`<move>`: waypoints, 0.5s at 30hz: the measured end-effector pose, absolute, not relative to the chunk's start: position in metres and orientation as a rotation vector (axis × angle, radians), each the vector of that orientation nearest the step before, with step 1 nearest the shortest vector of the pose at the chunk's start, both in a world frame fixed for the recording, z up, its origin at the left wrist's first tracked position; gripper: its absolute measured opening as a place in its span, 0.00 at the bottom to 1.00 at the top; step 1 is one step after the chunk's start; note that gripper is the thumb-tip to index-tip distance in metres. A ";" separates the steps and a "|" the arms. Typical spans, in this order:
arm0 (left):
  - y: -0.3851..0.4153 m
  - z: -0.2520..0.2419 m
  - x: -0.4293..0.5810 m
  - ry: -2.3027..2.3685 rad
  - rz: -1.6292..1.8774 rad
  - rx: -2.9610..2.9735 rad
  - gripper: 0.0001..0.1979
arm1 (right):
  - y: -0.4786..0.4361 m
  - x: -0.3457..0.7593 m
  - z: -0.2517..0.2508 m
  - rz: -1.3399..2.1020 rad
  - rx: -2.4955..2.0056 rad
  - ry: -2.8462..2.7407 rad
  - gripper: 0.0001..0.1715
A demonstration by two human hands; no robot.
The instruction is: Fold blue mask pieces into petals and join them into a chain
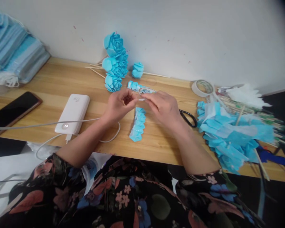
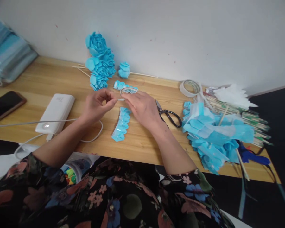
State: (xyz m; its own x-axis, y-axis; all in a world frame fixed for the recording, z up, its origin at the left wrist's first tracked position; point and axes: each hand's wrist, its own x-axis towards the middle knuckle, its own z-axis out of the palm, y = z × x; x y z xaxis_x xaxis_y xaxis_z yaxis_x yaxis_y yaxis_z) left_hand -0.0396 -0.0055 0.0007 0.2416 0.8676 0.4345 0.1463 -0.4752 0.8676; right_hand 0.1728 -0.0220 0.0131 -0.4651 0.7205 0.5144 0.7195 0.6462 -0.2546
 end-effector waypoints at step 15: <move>0.008 -0.020 -0.045 1.176 1.002 1.858 0.14 | -0.020 0.186 0.027 0.108 -1.415 -2.157 0.20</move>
